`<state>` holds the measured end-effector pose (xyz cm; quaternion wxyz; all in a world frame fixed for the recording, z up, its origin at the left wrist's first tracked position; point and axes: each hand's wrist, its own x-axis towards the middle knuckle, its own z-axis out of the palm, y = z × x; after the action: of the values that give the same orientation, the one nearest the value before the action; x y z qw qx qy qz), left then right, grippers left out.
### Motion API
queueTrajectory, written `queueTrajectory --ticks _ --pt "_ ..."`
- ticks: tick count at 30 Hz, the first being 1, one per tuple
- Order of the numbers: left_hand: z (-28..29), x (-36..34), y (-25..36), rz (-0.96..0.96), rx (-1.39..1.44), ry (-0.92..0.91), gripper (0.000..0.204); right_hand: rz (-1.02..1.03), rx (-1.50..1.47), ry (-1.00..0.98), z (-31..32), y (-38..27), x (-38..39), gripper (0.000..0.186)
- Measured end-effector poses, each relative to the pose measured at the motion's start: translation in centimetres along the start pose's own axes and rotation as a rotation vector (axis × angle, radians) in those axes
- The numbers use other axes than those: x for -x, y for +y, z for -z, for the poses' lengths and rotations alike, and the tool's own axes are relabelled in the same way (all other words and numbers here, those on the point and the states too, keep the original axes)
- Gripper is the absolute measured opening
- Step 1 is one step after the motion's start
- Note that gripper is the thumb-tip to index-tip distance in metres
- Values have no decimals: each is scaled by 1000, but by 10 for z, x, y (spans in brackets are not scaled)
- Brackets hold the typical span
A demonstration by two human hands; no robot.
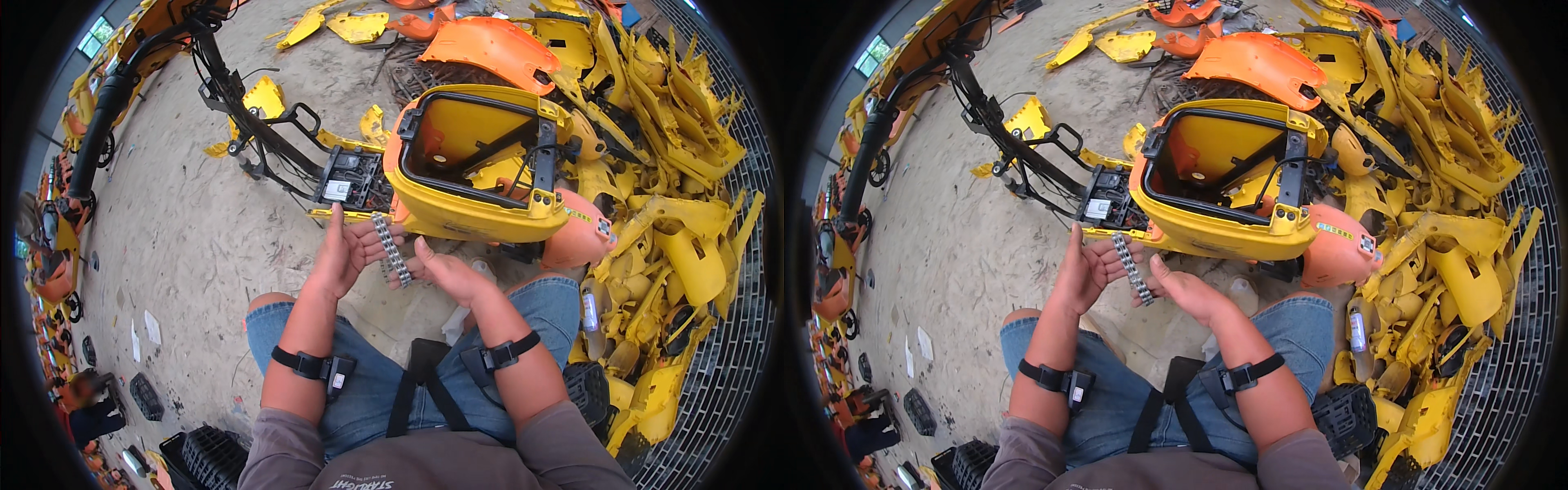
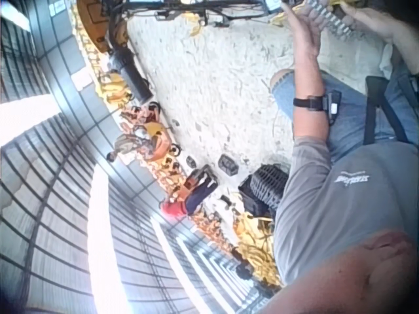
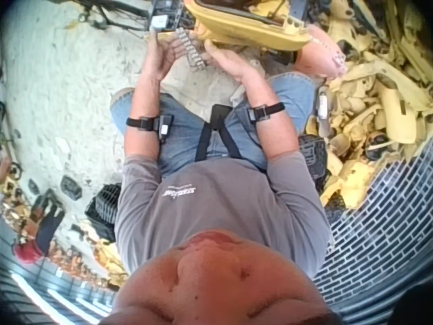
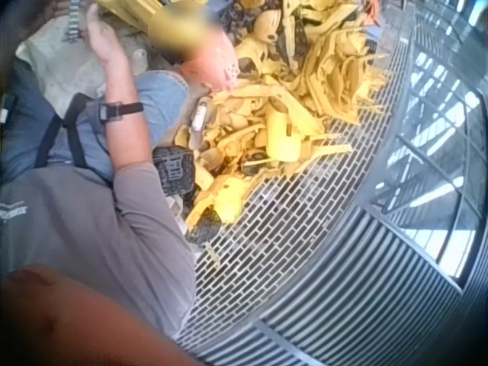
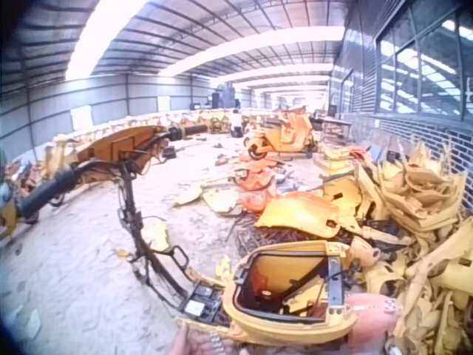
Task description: The person handles a metal drive chain by hand and uses a small tool to adjust a link before positioning it onto the chassis of a yellow electric scooter while sitting on the floor.
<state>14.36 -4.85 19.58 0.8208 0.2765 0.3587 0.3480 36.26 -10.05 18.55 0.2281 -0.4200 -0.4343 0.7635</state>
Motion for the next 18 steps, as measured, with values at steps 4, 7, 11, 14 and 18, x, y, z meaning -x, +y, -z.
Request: queueTrajectory --ticks 4,7,11,14,18 --pt "15 -8 -12 58 -28 131 92 162 -121 -66 2 9 -6 84" --pt "14 -9 -32 80 -148 113 89 343 -269 -107 -3 0 -4 82" --pt "-4 -5 -50 123 -215 -22 88 394 -465 13 -5 -6 -2 78" --pt "-18 4 -35 208 -267 -181 95 363 -487 221 3 -7 -1 75" --pt "-16 11 -22 176 -56 -300 105 205 -427 317 0 -4 -1 78"
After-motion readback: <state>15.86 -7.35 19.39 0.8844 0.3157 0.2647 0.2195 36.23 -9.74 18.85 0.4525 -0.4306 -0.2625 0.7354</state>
